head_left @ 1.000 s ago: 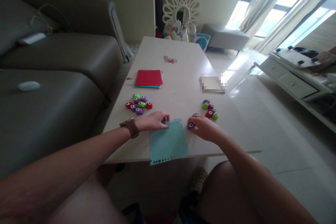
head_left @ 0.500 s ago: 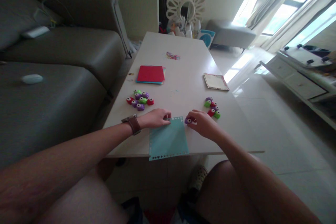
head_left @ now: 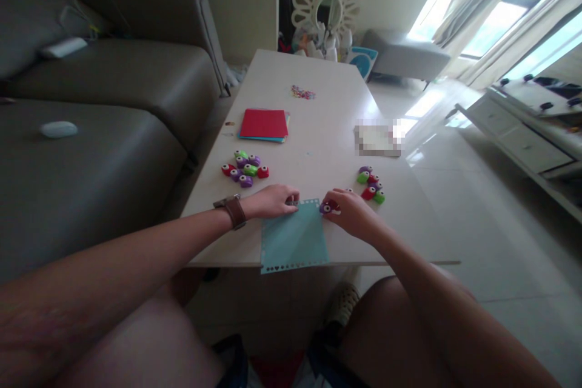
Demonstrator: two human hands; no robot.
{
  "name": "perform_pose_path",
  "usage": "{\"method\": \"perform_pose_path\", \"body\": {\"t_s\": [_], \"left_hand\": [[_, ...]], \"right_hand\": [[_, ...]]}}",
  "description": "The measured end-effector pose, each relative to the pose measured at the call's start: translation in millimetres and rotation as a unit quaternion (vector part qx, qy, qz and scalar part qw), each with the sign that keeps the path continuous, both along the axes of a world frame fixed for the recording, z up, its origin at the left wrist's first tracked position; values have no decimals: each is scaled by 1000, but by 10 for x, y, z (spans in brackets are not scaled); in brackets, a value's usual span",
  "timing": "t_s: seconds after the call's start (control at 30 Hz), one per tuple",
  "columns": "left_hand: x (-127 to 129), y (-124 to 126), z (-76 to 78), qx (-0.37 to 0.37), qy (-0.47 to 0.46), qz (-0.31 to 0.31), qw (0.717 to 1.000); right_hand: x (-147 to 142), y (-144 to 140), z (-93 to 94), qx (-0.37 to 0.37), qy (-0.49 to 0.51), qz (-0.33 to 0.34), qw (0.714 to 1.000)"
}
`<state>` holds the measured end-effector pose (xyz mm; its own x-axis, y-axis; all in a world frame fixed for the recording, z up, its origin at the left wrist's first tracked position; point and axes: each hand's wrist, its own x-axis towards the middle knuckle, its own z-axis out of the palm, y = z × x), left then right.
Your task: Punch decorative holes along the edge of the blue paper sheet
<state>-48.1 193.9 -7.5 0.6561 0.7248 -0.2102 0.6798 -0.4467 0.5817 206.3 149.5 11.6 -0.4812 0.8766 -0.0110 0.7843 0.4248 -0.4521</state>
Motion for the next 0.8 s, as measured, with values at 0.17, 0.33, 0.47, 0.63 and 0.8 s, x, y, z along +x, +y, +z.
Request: {"method": "perform_pose_path", "body": {"t_s": [0.17,0.33,0.47,0.63,0.8], "left_hand": [[9,-27,9,17,-2,-2,1000],[6,-32,-13,35,5,-8,999],[4,-36,-16,41,7,-14,999],[-9,-59,45,74,30,-18,997],[1,-107,106,153,25,-35,987]], "right_hand": [[4,18,-26,-9,8,2,1000],[3,28,-12,-12,9,9,1000],[5,20,-3,-21,11,19,1000],[7,23,-4,-33,24,20,999],[13,55,23,-117,74,-65,988]]}}
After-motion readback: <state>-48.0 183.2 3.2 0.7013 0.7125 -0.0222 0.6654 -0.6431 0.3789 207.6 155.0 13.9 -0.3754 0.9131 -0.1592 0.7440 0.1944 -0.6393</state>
